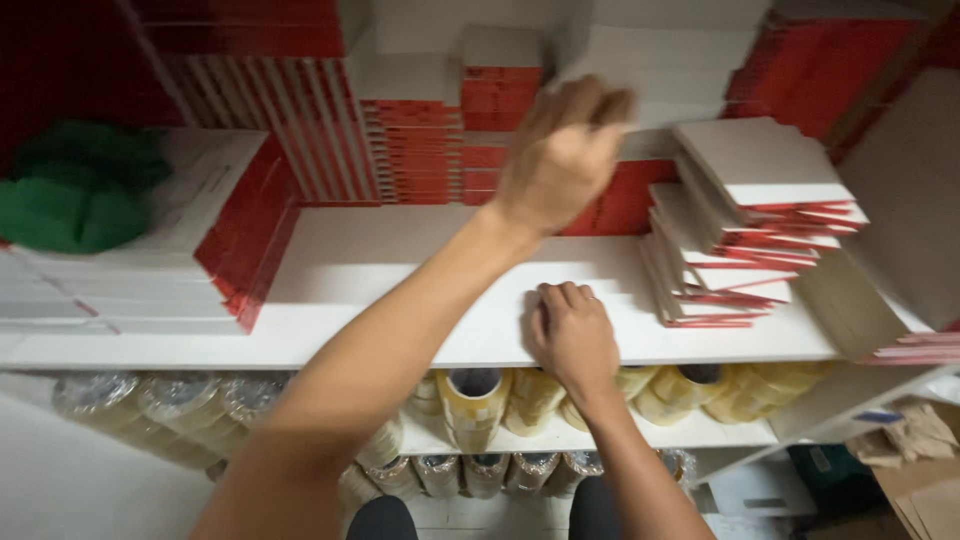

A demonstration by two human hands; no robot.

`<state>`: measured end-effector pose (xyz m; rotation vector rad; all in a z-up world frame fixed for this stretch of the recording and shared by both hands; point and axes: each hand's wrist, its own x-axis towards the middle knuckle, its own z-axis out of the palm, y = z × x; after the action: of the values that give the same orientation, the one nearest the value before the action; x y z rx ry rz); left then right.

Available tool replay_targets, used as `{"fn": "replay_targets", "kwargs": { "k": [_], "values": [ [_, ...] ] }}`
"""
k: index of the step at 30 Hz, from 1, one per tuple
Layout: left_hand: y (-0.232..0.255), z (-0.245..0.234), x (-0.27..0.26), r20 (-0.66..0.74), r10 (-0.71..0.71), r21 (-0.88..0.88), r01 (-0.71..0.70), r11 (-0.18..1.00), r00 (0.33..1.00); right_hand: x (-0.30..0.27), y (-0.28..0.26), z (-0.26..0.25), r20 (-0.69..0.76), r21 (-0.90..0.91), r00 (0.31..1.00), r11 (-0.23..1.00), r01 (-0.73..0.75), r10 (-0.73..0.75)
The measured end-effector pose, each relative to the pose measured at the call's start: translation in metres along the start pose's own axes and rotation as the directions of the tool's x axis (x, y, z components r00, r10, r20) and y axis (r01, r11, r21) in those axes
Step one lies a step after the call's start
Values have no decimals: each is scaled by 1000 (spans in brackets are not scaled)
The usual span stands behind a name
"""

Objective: The person takes red and white notepads from a shelf, flips through the pages of several pads, and stacks them together on the same shelf.

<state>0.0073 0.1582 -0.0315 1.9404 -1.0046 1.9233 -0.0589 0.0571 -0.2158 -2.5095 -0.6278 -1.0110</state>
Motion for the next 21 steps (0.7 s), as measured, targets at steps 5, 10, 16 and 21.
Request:
{"fn": "replay_targets", "kwargs": {
  "k": [5,10,16,21],
  "values": [
    [69,50,46,-97,70,-121,-81,989,993,-10,11,14,-28,0,999,999,35,-35],
    [119,120,69,419,-35,-173,117,978,907,-33,30,35,243,285,824,775,-565,512],
    [143,141,77,698,-171,-95,327,940,695,-44,35,42,359,277,778,737,-617,516],
    [129,40,120,912,-39,-257,643,722,409,-32,27,29,372,283,759,713,-641,534]
  ]
}}
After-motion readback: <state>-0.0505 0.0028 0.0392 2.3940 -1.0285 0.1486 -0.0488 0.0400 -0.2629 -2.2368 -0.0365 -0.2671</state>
